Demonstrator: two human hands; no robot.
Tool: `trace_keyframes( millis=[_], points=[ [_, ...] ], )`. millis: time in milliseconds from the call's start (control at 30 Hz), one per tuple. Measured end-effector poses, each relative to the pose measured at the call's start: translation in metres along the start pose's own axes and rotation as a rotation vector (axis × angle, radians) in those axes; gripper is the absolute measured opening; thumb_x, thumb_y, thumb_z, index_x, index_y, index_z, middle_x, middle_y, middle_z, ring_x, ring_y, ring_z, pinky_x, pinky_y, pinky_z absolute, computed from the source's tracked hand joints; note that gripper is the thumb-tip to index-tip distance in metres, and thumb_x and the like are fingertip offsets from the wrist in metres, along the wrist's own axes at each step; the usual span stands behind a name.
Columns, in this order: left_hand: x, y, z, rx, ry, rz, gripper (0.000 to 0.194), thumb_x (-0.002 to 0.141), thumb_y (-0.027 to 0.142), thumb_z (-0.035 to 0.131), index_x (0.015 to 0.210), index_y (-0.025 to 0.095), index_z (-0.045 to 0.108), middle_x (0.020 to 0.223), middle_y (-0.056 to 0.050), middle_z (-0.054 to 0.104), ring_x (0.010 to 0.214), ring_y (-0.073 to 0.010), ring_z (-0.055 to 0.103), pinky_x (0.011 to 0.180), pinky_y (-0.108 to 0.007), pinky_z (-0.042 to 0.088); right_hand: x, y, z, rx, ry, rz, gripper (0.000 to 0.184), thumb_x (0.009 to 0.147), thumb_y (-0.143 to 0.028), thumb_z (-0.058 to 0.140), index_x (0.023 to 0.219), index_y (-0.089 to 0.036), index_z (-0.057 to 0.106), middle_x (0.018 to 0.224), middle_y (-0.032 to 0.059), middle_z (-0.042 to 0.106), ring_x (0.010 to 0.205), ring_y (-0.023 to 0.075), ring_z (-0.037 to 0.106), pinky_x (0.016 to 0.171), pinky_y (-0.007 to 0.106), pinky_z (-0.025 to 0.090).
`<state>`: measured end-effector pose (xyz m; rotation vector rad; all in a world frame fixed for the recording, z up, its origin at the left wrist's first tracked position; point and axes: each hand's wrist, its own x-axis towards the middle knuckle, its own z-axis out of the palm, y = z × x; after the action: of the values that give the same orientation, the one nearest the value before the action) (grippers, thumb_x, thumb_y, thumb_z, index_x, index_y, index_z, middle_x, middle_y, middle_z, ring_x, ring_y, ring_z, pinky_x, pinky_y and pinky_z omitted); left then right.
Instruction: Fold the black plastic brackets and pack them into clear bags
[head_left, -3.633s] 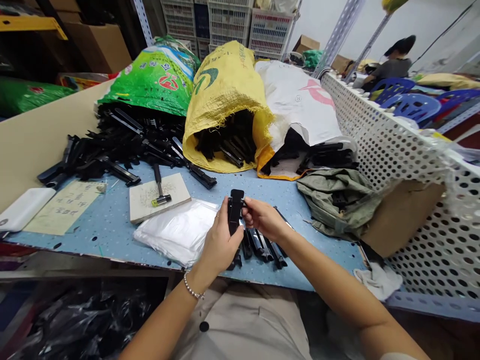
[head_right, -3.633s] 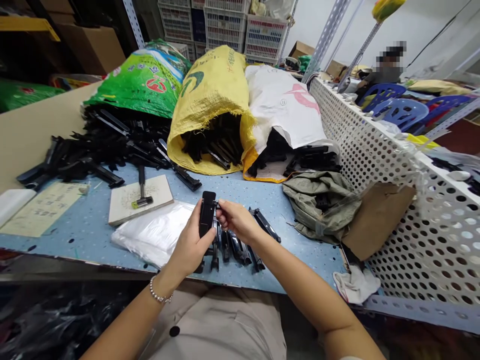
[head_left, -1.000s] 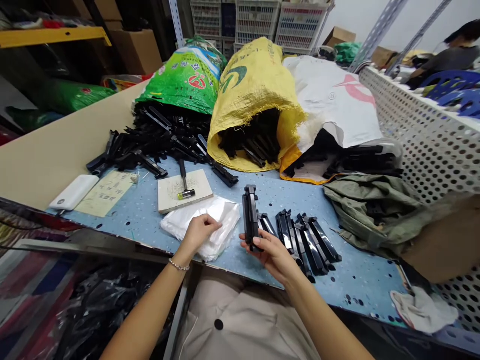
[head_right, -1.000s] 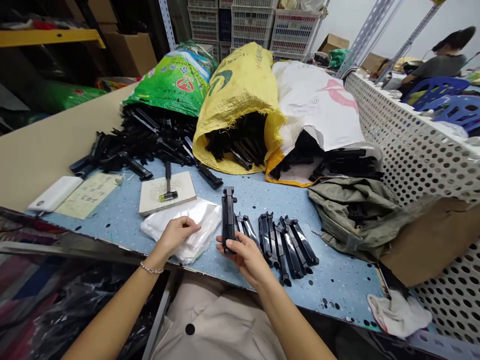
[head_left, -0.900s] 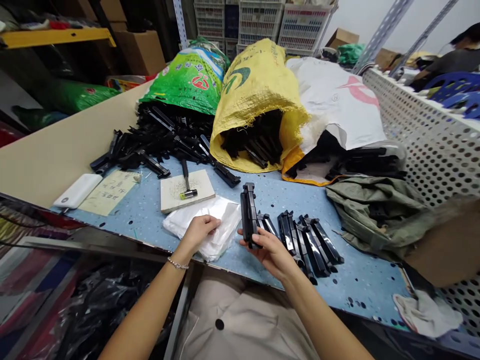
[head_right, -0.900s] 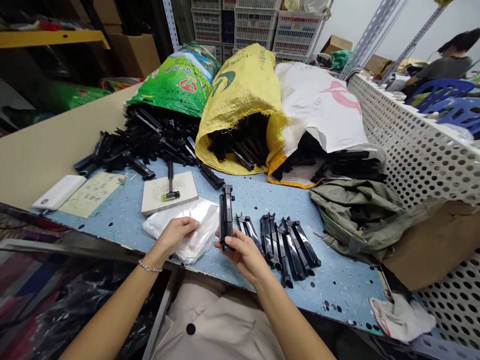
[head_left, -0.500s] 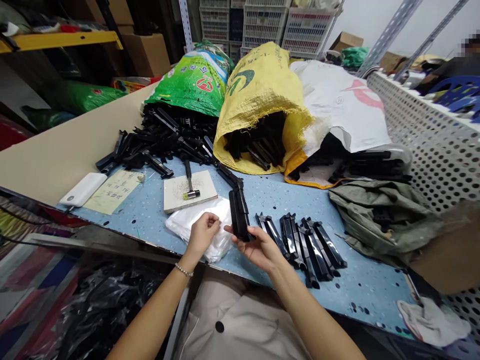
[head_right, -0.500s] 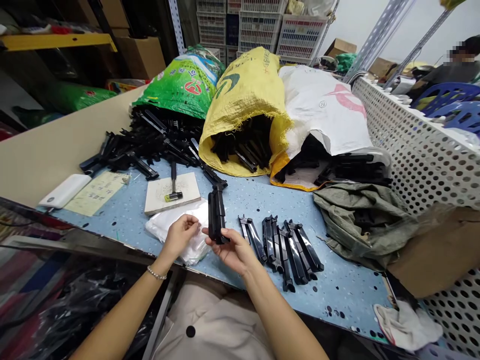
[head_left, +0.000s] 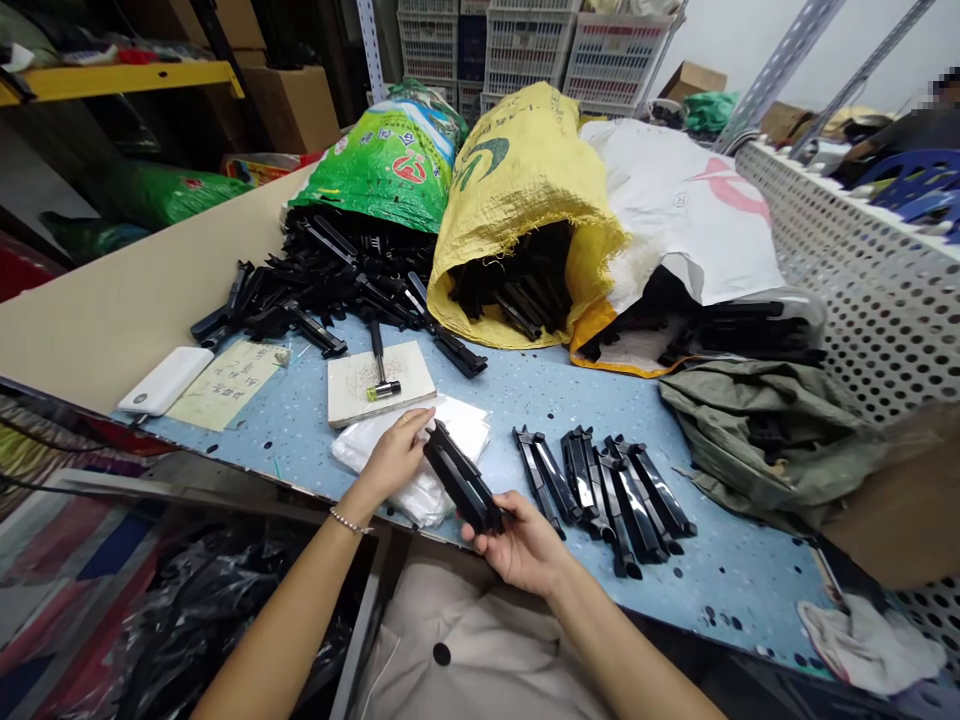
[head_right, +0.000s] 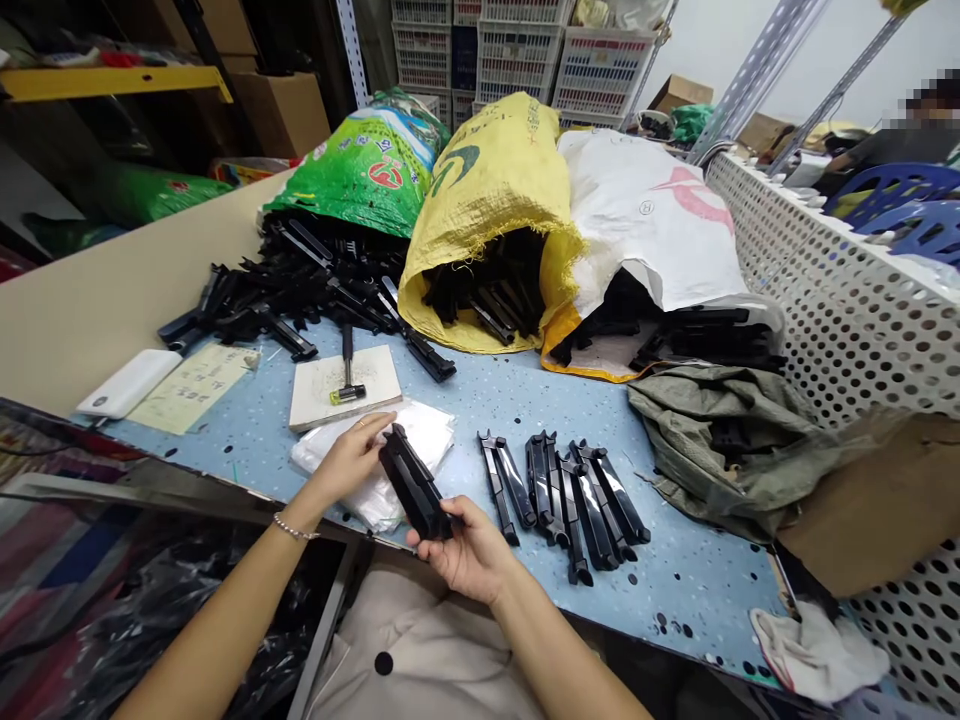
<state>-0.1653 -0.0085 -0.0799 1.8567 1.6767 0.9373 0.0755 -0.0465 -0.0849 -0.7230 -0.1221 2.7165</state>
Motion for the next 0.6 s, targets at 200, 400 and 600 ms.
trace_keyframes(
  millis=[200, 400, 600],
  points=[
    [-0.037, 0.027, -0.005, 0.105, -0.036, 0.283, 0.061, 0.086, 0.003, 0.031, 0.145, 0.019, 0.034, 0.147, -0.011, 0.040, 0.135, -0.0214, 0.040, 0.112, -0.042, 0.037, 0.009, -0.005, 0.001, 0.061, -0.046, 0.006, 0.044, 0.080, -0.047, 0.052, 0.099, -0.007, 0.058, 0.068, 0.0043, 0.062, 0.050, 0.0060, 0.052, 0.042, 0.011, 0.042],
    [-0.078, 0.070, 0.013, -0.042, -0.216, 0.394, 0.073, 0.084, 0.003, 0.036, 0.150, 0.025, 0.017, 0.148, -0.011, 0.038, 0.135, -0.0223, 0.040, 0.109, -0.042, 0.042, 0.009, 0.002, 0.029, -0.704, 0.251, -0.392, 0.039, 0.079, -0.049, 0.060, 0.099, -0.017, 0.058, 0.063, -0.0041, 0.052, 0.050, 0.0087, 0.043, 0.043, 0.019, 0.035],
    [-0.120, 0.076, -0.037, -0.022, -0.154, 0.141, 0.047, 0.085, 0.022, 0.053, 0.130, 0.033, 0.055, 0.121, -0.008, 0.063, 0.112, -0.0233, 0.060, 0.097, -0.036, 0.051, -0.019, 0.002, 0.052, -1.408, 0.055, -0.382, 0.059, 0.083, -0.046, 0.062, 0.133, -0.021, 0.045, 0.093, 0.0031, 0.064, 0.081, 0.0182, 0.059, 0.069, 0.028, 0.045]
  ],
)
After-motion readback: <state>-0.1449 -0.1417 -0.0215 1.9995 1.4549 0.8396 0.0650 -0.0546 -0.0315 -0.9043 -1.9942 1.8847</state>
